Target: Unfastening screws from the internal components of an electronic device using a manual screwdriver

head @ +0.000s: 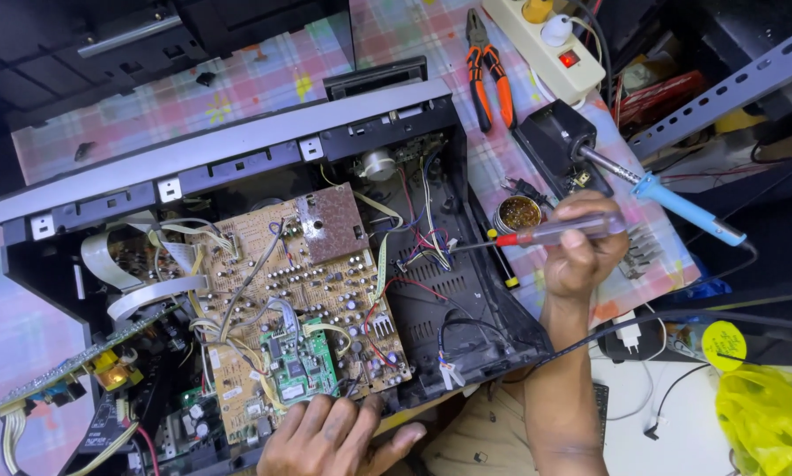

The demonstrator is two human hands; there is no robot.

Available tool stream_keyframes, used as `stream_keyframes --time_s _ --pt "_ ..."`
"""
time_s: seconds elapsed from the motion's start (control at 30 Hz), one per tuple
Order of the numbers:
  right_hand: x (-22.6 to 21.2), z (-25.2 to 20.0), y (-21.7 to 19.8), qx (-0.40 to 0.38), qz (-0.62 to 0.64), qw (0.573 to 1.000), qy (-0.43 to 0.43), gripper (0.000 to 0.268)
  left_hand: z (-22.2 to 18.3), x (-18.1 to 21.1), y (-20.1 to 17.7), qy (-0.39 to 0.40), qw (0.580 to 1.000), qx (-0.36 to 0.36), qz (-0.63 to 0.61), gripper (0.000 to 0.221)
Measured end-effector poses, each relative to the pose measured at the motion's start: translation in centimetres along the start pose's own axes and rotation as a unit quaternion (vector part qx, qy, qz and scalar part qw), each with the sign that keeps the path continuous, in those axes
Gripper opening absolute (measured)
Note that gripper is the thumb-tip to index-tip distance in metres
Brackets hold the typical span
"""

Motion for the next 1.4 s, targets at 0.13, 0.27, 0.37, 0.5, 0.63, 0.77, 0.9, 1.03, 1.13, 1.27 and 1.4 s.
stream_keyframes --time_s 0.13,0.27,0.37,0.5,0.63,0.77,0.9,1.03,1.13,1.27,1.4 --pt "-0.8 0.6 -0.5 0.056 0.011 0.998 -0.001 0.027 -0.3 0.1 0.4 0.004 1.0 -0.012 0.011 0.055" --pt "-2.7 1.3 -0.6 0.084 0.109 0.99 0.037 0.026 0.1 0.3 0.0 0.033 0.999 -0.008 0.012 0.052" --pt "-4.3 2.2 -1.1 0.073 0.186 0.977 0.077 0.024 0.3 0.3 -0.3 0.049 0.999 0.005 0.013 0.053" --pt "-6.1 3.7 0.4 -0.131 -0.019 0.985 0.11 0.007 0.2 0.4 -0.3 0.055 0.999 -0.001 -0.001 0.051" --pt "-5.6 3.1 6.0 -0.408 -0.223 0.875 0.133 0.018 0.1 0.3 -0.2 0.053 0.998 -0.014 -0.005 0.052" --pt "-3.5 0.0 8.4 -0.556 -0.407 0.719 0.086 0.016 0.4 0.1 -0.6 -0.01 0.998 -0.041 -0.054 0.044" --pt "-3.4 -1.0 9.5 -0.595 -0.451 0.663 0.054 0.007 3.8 0.2 -1.1 -0.011 0.992 -0.123 -0.031 0.025" --pt "-2.5 -0.4 9.3 -0.548 -0.468 0.69 0.062 0.02 9.3 -1.8 1.6 0.021 0.989 -0.143 0.017 0.017" --pt "-2.5 -1.0 9.0 -0.556 -0.46 0.689 0.063 0.026 10.8 -4.7 8.0 -0.033 0.95 -0.306 0.05 0.028" --pt "-2.8 -0.7 9.2 -0.579 -0.357 0.722 0.128 0.016 13.0 -5.4 11.0 0.001 0.965 -0.252 0.072 0.061" --pt "-1.3 -1.5 8.5 -0.597 -0.271 0.735 0.171 0.017 13.8 -4.5 12.4 0.007 0.958 -0.286 0.015 0.076"
Point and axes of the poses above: each hand's wrist, its own z-axis towards the middle knuckle, its own y-axis out of the palm, x = y × z, the point moved 6 cm from there along z, towards the middle knuckle, and after that the axes turned 13 degrees about -z, right-handed, at the moved point
